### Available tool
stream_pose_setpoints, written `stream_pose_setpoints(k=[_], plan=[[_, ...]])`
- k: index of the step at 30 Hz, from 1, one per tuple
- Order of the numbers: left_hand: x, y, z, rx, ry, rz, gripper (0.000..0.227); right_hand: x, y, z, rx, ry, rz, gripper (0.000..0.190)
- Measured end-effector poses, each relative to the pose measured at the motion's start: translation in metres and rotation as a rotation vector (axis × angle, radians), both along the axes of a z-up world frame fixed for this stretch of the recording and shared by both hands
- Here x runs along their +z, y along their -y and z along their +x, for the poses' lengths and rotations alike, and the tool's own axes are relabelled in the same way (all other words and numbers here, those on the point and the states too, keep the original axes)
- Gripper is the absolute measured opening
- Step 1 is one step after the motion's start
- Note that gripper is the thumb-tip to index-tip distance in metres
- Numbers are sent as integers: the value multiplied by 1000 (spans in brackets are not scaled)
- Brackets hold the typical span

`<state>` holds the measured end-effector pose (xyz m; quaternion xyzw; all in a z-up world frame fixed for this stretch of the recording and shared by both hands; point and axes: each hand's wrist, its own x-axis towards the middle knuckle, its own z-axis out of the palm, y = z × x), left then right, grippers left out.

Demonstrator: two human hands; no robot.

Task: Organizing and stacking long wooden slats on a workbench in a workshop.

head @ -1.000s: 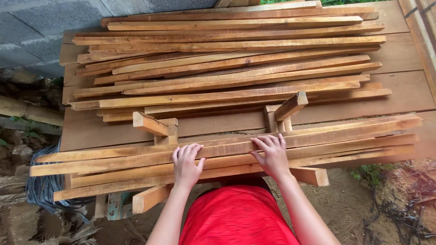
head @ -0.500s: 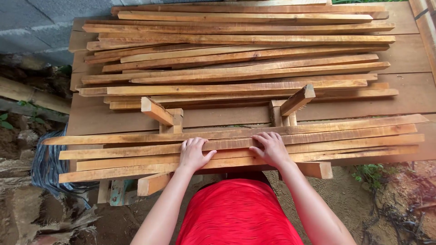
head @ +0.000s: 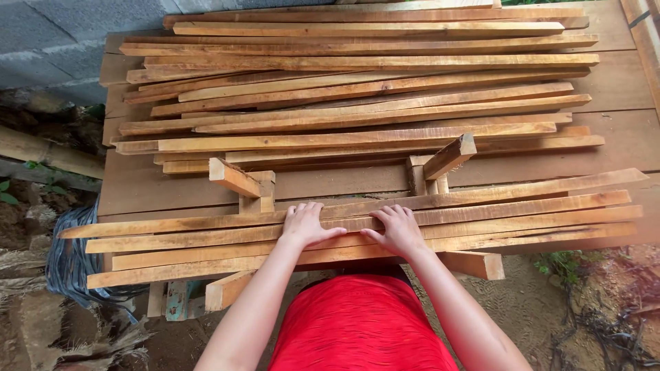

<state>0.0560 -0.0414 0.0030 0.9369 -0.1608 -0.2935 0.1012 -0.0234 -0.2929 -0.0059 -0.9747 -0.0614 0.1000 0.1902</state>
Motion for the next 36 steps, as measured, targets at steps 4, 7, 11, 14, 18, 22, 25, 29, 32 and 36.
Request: stream_pose_setpoints(k=[4,7,11,14,18,22,25,29,32,36], plan=[[-2,0,6,-24,-44,-3,120,9,0,9,17,-24,4,63],[-10,6,9,-21,-65,1,118,13,-3,15,44,-124,-23,64],[-24,13,9,-54,-83,-74,121,2,0,16,49,-137,21,66],[-25,14,12,-86,-120,-74,126,7,1,23,53,-224,65,63],[-25,14,20,-138,-195,-35,128,13,-1,31,101,-232,30,53],[-16,15,27,-131,-235,-24,127,22,-6,36,102,-87,76,52],[-18,13,24,-123,-244,-40,125,12,-9,29,100,-26,82,37],[-26,12,20,-99,-224,-64,124,4,-13,23,80,98,140,45],[-33,10,16,-88,-200,-71,126,-5,-11,19,94,93,177,39],[-23,15,9,-141,-151,-35,135,-2,-11,17,110,83,189,43]])
